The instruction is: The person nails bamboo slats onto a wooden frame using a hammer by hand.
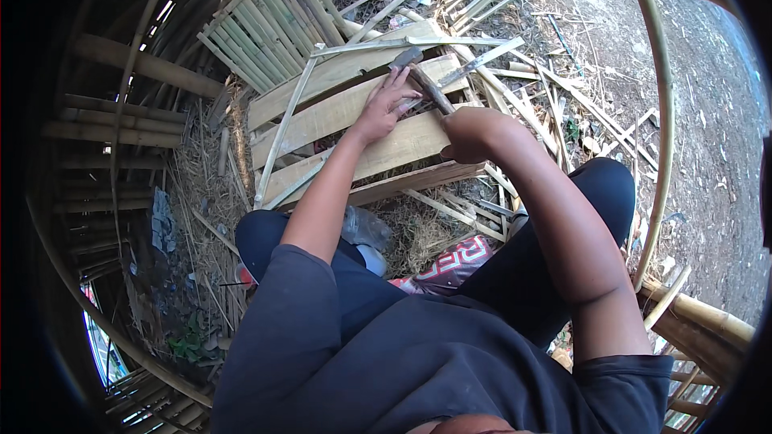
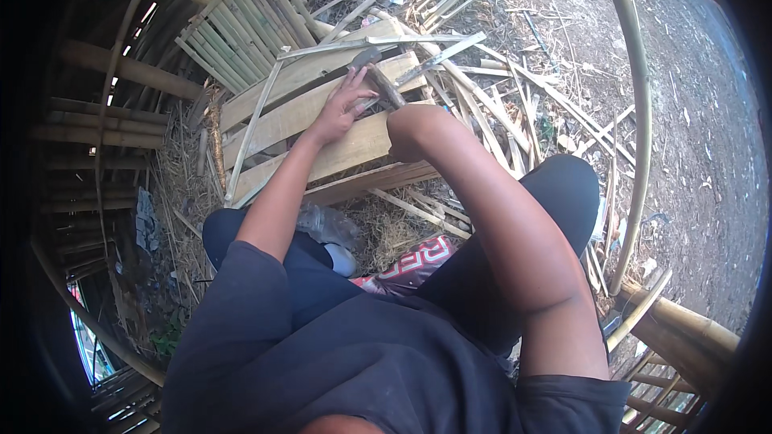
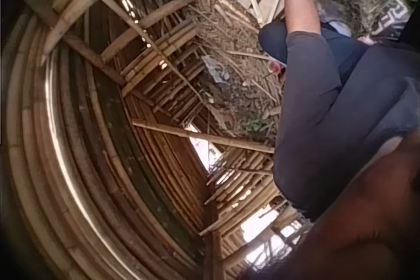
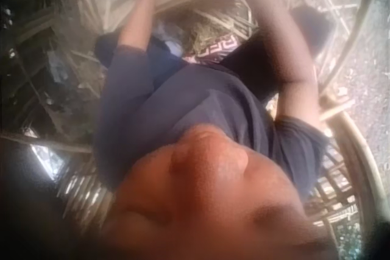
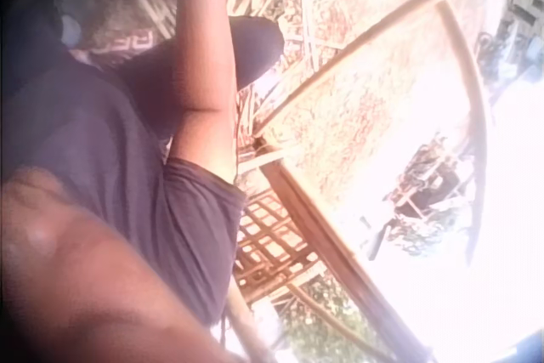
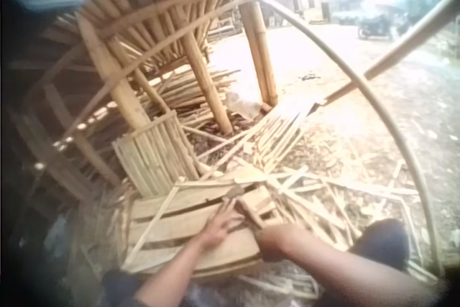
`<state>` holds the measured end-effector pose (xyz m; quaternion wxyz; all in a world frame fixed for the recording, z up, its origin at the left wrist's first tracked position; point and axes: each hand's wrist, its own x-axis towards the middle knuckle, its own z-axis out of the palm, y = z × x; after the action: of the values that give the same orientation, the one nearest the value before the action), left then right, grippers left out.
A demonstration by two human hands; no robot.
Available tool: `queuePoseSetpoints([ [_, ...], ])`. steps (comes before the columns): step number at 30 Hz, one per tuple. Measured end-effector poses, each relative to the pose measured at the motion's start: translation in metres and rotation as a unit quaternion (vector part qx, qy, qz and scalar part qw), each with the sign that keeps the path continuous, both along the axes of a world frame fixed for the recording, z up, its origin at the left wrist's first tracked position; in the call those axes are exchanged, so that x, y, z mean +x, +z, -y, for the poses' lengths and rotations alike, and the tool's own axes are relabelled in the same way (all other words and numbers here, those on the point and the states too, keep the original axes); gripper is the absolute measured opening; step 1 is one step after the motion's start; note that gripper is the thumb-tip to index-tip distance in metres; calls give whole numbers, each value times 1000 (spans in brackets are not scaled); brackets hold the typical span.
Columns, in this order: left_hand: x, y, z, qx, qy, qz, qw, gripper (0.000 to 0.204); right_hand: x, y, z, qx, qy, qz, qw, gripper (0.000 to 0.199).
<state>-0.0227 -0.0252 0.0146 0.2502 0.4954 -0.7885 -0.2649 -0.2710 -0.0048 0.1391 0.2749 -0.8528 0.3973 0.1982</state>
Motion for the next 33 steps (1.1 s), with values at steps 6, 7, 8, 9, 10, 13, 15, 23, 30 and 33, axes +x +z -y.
queuePoseSetpoints([
  [6, 3, 8, -14, -14, 32, -74, 997, 43, 6, -3, 7, -31, -31, -53, 998, 38],
  [7, -6, 14, -18, -44, 71, -21, 996, 44, 4, -10, 9, -37, -59, -73, 995, 36],
  [8, -15, 20, -22, -74, 111, 31, 991, 46, 2, -17, 12, -39, -68, -73, 994, 36],
  [9, -17, 24, -28, -88, 141, 94, 982, 47, 6, -18, 12, -32, -76, -70, 994, 34],
  [10, -18, 29, -30, -91, 139, 95, 982, 47, 7, -18, 13, -25, -84, -68, 994, 36],
  [13, -9, 37, -35, 27, 167, 178, 969, 37, 7, -19, 8, -43, -126, -46, 990, 33],
  [15, -3, 34, -36, -62, 113, 242, 962, 31, 8, -22, 7, -48, -146, -36, 987, 36],
  [23, -17, 52, -53, 51, 131, 247, 959, 26, 26, -56, 5, 79, -223, 118, 964, 35],
  [30, -10, 52, -52, 29, 122, 164, 978, 27, 24, -36, 13, 97, -448, 281, 843, 37],
  [33, 6, 60, -48, -30, 119, 153, 981, 28, 18, -8, 19, 187, -442, 292, 827, 40],
])
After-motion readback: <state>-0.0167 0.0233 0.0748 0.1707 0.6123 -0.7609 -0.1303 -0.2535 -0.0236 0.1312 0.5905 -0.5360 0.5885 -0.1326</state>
